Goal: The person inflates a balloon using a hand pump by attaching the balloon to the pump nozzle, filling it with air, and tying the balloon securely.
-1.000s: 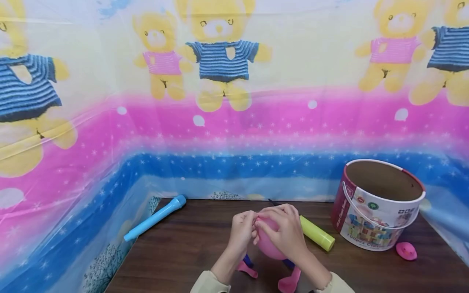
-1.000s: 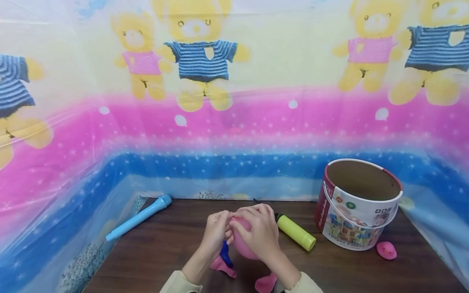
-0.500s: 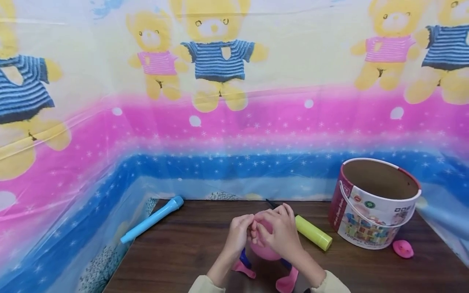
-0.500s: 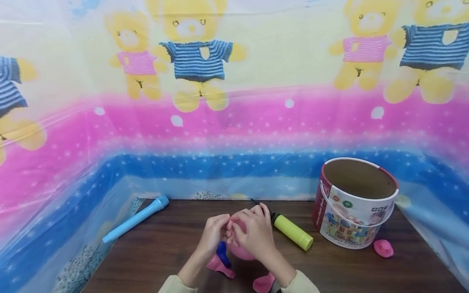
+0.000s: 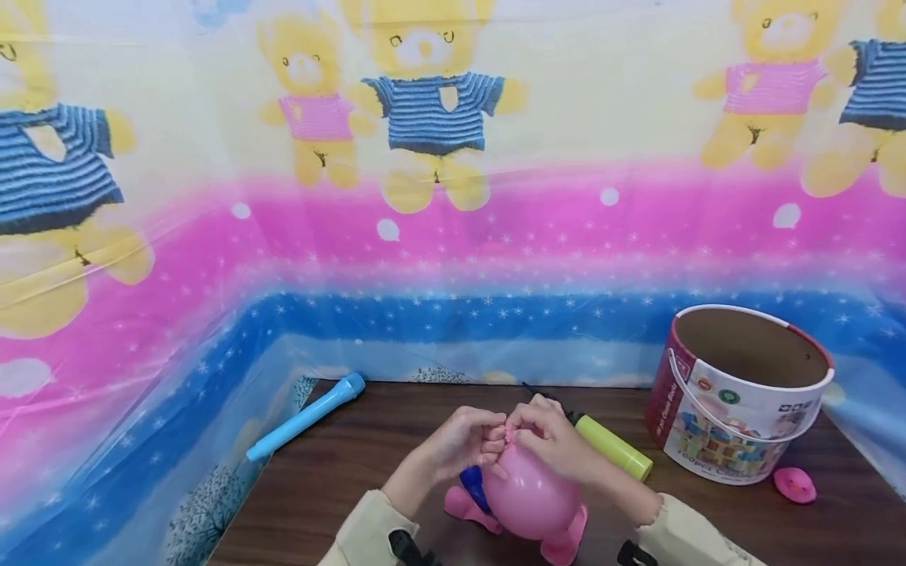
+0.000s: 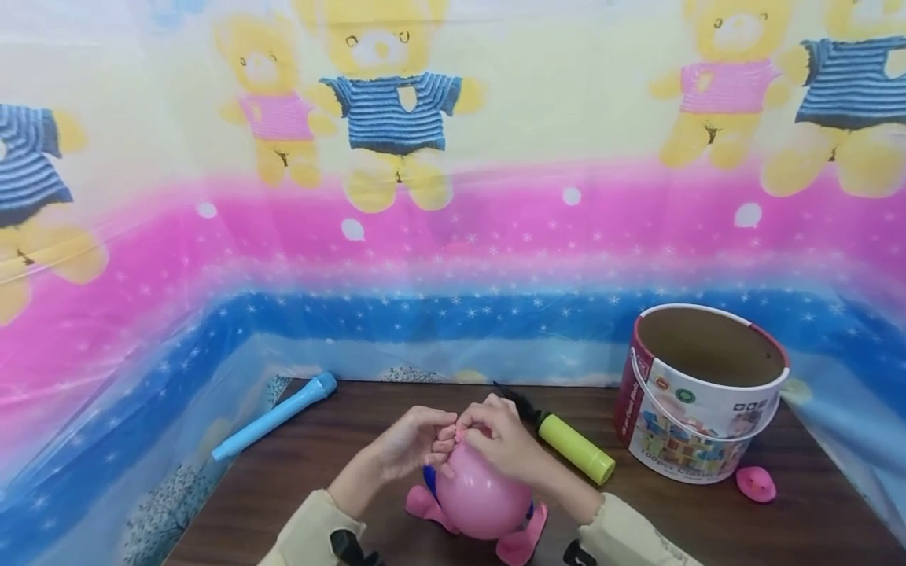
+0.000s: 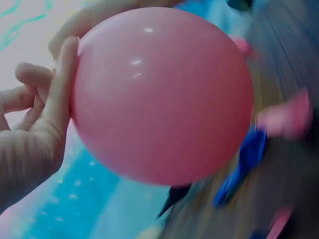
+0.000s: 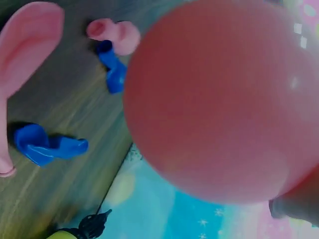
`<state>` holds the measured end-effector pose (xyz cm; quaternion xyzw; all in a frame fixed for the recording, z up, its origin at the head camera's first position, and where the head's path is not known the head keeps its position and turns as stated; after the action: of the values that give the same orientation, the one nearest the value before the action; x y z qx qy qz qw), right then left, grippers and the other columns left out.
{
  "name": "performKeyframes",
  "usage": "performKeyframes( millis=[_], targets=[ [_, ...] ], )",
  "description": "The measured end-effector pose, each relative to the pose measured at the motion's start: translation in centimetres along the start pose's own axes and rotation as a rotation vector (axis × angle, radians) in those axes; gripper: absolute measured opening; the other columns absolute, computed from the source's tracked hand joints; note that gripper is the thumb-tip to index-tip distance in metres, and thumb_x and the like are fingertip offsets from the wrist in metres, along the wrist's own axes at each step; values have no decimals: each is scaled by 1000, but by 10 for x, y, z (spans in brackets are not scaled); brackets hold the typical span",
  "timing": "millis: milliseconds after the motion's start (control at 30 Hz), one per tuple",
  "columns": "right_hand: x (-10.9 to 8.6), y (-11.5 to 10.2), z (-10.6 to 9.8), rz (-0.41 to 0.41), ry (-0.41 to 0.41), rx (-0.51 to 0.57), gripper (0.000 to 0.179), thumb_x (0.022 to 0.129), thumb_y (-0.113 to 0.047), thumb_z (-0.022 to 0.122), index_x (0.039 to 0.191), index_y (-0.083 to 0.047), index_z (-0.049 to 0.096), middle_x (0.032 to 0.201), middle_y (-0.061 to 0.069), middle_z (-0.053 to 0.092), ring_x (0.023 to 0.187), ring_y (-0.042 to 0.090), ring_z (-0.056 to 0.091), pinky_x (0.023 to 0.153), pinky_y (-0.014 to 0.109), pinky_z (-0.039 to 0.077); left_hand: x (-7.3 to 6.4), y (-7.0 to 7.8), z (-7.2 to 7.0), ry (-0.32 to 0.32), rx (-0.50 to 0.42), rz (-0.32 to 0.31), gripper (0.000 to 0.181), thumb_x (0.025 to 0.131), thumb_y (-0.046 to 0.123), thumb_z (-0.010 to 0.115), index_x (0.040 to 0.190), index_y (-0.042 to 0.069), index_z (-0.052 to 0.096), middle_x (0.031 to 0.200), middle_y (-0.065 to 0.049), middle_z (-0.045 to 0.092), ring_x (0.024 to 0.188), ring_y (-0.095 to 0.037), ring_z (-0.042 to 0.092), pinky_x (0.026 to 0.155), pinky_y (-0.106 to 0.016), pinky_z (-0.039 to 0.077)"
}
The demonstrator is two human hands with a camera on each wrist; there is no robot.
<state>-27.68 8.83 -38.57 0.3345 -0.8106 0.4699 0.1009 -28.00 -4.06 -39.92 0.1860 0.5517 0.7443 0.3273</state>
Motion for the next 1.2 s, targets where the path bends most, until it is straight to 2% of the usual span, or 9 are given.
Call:
performKeyframes(
  millis=[100,200,300,367,600,733,900,1067,1200],
  targets=[
    [-2,5,-6,53,-30,28,13,90,-6,60,82,-15,65,84,-2,57,89,7,39,78,31,34,3,-7,8,-30,-145,-16,34,100,19,29,70,15,44,60,9,40,45,0,36,61,-20,53],
    [1,10,-12,-30,40,-89,13,86,-6,65,83,-18,67,83,-3,63,84,7,42,79,31,35,9,-11,10,89,-252,20,33,98,17,33,69,16,49,61,10,45,43,2,37,58,-16,49],
    [2,11,-15,-161,137,-187,16,81,-4,69,84,-19,67,82,-3,68,80,7,47,81,33,35,14,-14,9,222,-294,44,33,96,14,39,66,16,52,59,10,47,42,1,35,55,-15,44],
    [1,10,-16,-238,200,-220,18,79,-4,72,86,-18,66,85,-3,68,82,8,51,83,34,38,16,-15,8,260,-322,47,33,96,13,38,65,15,50,59,9,46,41,2,34,50,-12,38],
    [-14,0,-19,-434,363,-419,20,68,-8,80,85,-17,74,87,-4,73,85,14,63,92,38,41,18,-15,13,207,-424,8,33,97,11,35,66,14,45,59,9,39,39,5,34,41,-7,27],
    [-19,-2,-18,-439,358,-484,19,67,-9,81,81,-19,74,84,-6,74,82,12,65,93,39,42,18,-19,14,202,-426,-40,32,98,10,33,68,13,45,60,9,38,40,4,33,42,-7,27],
    [-17,0,-14,-393,344,-504,20,70,-8,81,81,-19,68,82,-9,69,82,10,64,89,46,46,19,-19,12,241,-432,-40,34,98,8,34,67,12,48,61,8,42,42,5,33,44,-7,29],
    [-17,1,-2,-391,317,-641,6,86,-11,64,85,-13,58,87,-3,60,85,14,56,88,43,44,20,-18,12,232,-417,-30,35,98,7,34,67,12,50,60,9,45,42,5,32,46,-7,31],
    [-18,5,5,-401,276,-702,8,91,-13,52,84,-10,51,87,1,53,84,17,49,89,45,42,20,-20,11,217,-410,-45,37,98,7,34,65,12,49,58,9,44,40,6,33,46,-6,30]
  ],
)
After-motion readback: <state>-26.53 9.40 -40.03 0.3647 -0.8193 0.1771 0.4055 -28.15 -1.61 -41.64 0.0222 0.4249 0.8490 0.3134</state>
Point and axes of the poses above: each hand's wrist, its own x-axis towards the middle knuckle, its own z-axis out of the palm, y = z × x, the point moved 5 cm from there along x, towards the middle knuckle
